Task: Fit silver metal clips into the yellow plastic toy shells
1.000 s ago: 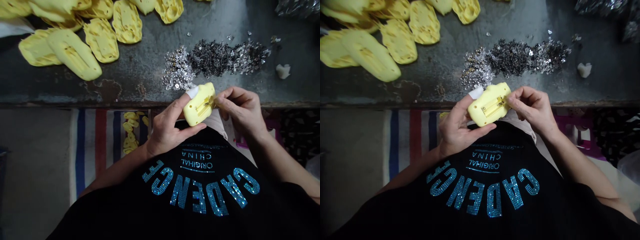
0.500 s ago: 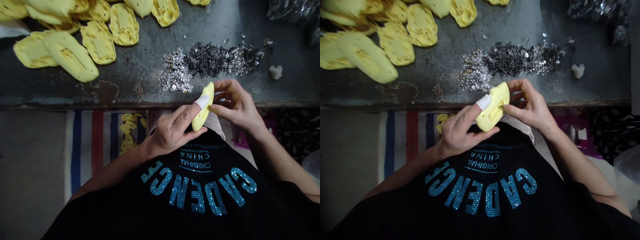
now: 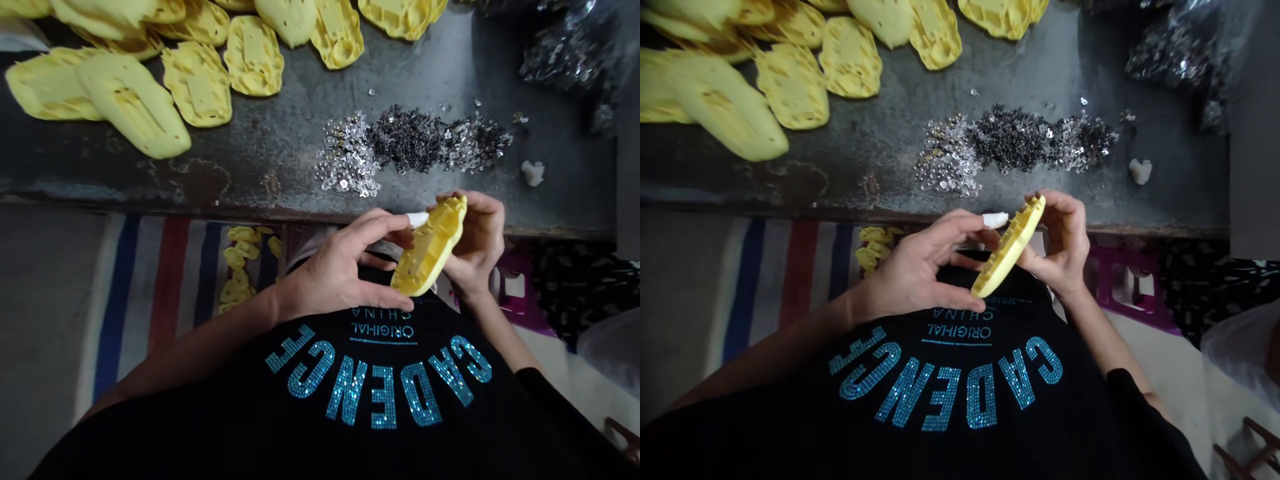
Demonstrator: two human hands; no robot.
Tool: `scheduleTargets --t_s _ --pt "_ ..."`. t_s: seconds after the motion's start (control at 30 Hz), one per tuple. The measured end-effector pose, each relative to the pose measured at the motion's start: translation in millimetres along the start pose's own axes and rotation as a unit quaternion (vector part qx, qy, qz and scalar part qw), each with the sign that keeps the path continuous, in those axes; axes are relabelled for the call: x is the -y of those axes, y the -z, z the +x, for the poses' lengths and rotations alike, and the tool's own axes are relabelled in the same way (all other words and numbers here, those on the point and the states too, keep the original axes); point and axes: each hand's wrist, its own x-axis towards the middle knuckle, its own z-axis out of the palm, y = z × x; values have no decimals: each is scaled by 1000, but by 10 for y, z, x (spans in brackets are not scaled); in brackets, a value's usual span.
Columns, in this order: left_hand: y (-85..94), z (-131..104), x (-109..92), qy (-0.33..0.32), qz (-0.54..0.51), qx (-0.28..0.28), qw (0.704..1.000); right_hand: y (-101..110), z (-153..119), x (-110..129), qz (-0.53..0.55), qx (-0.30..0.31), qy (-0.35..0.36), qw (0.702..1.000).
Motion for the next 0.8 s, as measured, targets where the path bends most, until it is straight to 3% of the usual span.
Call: scheduleTargets --t_s 0.13,0.23,0.47,0.53,0.63,0.8 --pt "19 77 -29 -27 61 28 997 72 3 -46 -21 -28 86 996" --pt "28 111 -19 -49 84 50 994 122 20 -55 -52 -20 73 996" --pt "55 112 103 -126 110 32 985 184 1 -20 -39 1 58 998" --pt "75 69 114 -109 86 18 990 168 -1 16 -40 14 22 999" --pt "133 -65 96 -31 4 2 1000 75 29 115 -57 59 -50 995" --pt "289 -432 111 58 -73 3 996 -115 252 281 -47 226 -113 966"
